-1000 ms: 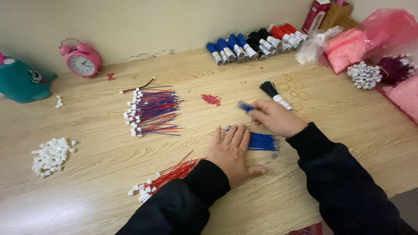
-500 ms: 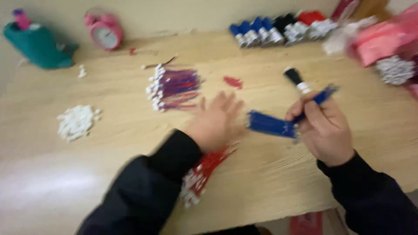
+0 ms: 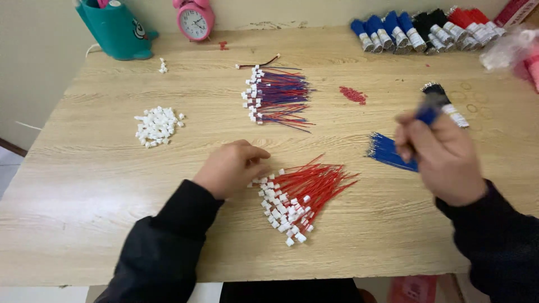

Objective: Assemble small electronic wire connectors by hand

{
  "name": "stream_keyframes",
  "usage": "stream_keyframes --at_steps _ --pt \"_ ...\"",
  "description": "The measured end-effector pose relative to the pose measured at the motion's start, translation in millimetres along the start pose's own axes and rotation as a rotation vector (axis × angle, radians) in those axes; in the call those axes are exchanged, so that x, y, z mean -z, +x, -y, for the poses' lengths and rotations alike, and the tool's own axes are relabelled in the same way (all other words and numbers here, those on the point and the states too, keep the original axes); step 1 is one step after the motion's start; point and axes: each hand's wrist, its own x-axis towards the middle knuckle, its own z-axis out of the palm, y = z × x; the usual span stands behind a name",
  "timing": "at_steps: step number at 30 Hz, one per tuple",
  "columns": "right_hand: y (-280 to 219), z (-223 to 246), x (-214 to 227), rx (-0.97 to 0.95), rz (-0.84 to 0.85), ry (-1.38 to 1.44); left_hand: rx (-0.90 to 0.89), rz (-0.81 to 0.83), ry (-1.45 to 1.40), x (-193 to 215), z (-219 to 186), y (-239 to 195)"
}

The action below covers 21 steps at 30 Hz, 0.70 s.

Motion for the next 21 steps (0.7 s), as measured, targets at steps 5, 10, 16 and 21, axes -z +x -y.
stream_keyframes --at_steps 5,10,16,21 --pt "47 -7 -65 -0.009 0.116 -0.108 0.022 0.084 0.136 -11 -23 24" --pt "78 -17 -114 0.006 0.230 -0.007 0.055 0.164 0.137 -15 -34 35" --pt "94 -38 -132 -0.183 0.321 0.061 0.054 0.080 0.104 -20 -8 45" --pt "89 -33 -135 -0.194 0.280 0.044 0.330 -0.135 -0.657 -23 19 60"
